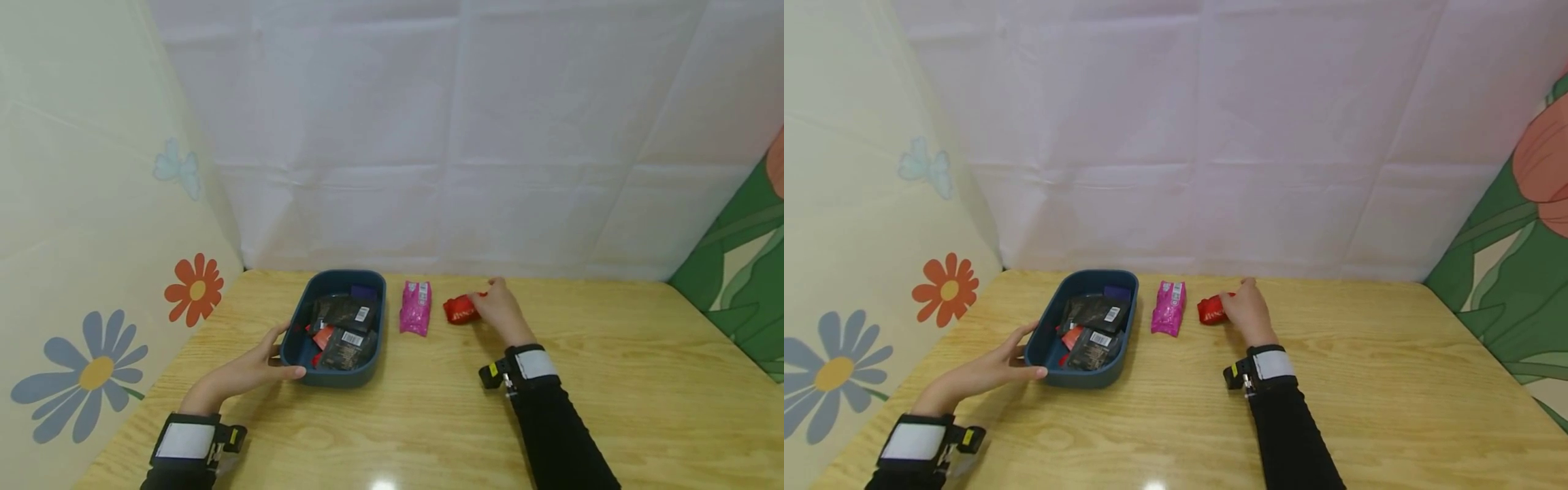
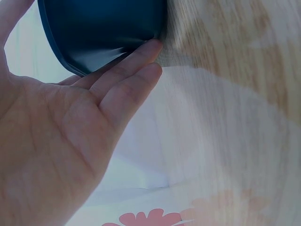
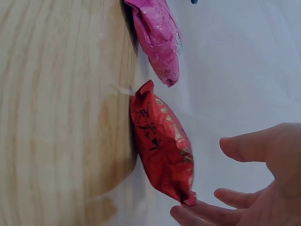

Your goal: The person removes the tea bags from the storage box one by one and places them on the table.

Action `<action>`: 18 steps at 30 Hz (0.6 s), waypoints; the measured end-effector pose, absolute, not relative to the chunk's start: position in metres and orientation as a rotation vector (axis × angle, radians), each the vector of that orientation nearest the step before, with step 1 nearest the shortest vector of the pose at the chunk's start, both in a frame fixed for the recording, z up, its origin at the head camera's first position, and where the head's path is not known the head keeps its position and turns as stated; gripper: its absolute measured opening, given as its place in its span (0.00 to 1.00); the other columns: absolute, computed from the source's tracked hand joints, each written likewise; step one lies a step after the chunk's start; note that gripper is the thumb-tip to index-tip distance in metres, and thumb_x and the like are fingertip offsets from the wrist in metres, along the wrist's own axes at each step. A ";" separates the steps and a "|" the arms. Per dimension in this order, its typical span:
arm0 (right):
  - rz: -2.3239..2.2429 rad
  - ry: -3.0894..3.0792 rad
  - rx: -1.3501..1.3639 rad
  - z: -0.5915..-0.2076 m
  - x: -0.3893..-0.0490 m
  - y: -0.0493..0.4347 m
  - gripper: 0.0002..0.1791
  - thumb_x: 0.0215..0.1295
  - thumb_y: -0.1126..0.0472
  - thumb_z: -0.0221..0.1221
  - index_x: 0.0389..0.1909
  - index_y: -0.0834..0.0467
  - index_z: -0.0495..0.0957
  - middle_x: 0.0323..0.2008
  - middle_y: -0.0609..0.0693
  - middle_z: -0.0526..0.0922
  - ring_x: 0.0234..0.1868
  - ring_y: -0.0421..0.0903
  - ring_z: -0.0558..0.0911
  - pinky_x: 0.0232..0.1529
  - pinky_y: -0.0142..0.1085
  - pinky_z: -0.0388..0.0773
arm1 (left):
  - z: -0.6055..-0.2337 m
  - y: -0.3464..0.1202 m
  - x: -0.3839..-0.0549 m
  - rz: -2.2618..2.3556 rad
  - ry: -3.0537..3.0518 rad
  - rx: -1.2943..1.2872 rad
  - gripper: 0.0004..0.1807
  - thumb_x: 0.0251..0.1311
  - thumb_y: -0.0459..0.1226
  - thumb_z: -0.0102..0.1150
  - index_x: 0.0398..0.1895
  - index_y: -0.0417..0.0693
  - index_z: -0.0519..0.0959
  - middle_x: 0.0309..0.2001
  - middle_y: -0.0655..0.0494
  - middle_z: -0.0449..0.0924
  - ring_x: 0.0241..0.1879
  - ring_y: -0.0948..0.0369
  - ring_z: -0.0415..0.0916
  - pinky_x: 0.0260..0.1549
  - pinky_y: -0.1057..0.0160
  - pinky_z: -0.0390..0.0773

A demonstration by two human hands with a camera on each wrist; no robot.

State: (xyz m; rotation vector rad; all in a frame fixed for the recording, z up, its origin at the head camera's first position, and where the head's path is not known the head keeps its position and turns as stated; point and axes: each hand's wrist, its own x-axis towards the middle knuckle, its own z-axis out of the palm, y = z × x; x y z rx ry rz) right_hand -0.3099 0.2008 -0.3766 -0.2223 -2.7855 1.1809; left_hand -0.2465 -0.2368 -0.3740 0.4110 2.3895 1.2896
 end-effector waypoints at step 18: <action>1.023 -2.677 -0.017 -0.356 -0.304 0.169 0.32 0.74 0.54 0.53 0.69 0.71 0.60 0.62 0.72 0.69 0.60 0.67 0.72 0.57 0.57 0.70 | -0.376 -0.237 -0.248 1.283 2.402 0.381 0.56 0.61 0.48 0.67 0.78 0.48 0.37 0.69 0.26 0.55 0.67 0.34 0.58 0.60 0.37 0.64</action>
